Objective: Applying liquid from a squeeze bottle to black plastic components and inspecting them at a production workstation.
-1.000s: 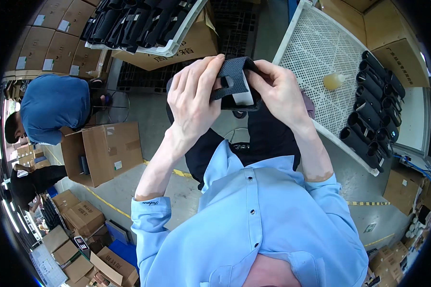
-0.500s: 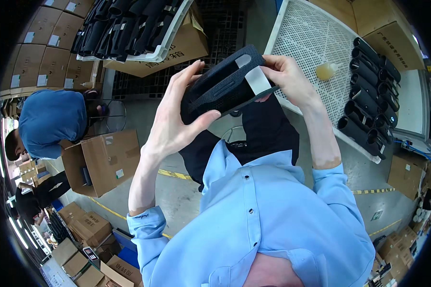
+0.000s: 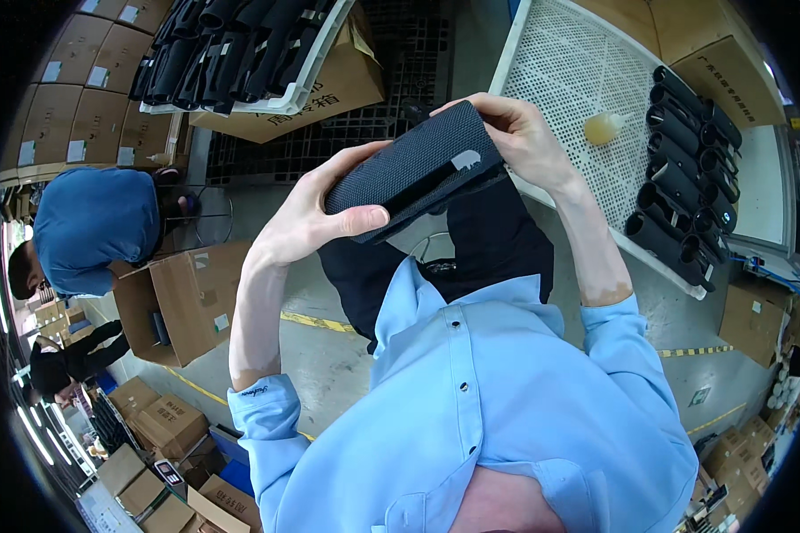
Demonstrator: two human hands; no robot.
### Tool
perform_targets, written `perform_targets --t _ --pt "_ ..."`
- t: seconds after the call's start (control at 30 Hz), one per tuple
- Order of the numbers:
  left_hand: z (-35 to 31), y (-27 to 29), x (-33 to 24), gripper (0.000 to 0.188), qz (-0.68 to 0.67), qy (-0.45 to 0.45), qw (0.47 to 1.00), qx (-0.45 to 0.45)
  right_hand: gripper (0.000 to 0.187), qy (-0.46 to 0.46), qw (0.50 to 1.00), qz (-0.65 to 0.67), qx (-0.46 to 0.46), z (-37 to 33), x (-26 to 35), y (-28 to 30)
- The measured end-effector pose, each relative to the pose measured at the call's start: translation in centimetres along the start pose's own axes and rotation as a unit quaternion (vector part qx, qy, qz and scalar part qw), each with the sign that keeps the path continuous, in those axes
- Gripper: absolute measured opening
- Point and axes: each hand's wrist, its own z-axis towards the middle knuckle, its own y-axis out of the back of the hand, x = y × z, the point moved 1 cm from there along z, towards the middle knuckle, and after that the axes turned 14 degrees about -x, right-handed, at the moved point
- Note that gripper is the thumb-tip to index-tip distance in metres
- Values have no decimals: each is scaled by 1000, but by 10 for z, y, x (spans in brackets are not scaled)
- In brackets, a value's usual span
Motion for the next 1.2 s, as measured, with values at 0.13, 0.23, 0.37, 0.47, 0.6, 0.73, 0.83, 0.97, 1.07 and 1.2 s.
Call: perform_targets --t 0.13,0.23,0.37,0.47,0.6,0.73,0.83,0.97,1.07,1.2 --pt "-3 -4 -9 99 8 -19 997 -71 21 56 992 -43 -102 1 4 -2" --pt "-5 -5 -12 97 19 -45 992 -121 20 107 974 -76 -186 -3 12 0" --pt "-4 2 -10 93 33 -76 981 -178 23 62 989 -25 -134 -16 22 10" --pt "-1 7 -14 91 46 -78 980 -177 27 18 994 13 -109 -22 34 1" --pt "5 17 -12 90 31 -44 984 -170 32 -28 995 58 -83 -22 37 -6" --pt "10 26 0 91 -55 66 986 -145 36 -35 993 75 -82 -16 34 -9" --pt "14 27 6 89 -116 100 981 -115 40 -64 993 80 -58 -14 36 -9" --pt "16 31 8 87 -127 123 980 -92 43 -141 985 97 -20 -10 46 -3" --pt "16 31 7 86 -119 132 981 -79 47 -206 972 109 12 -5 51 2" --pt "18 28 6 103 -29 95 990 -98 42 -291 953 60 61 -2 49 4"
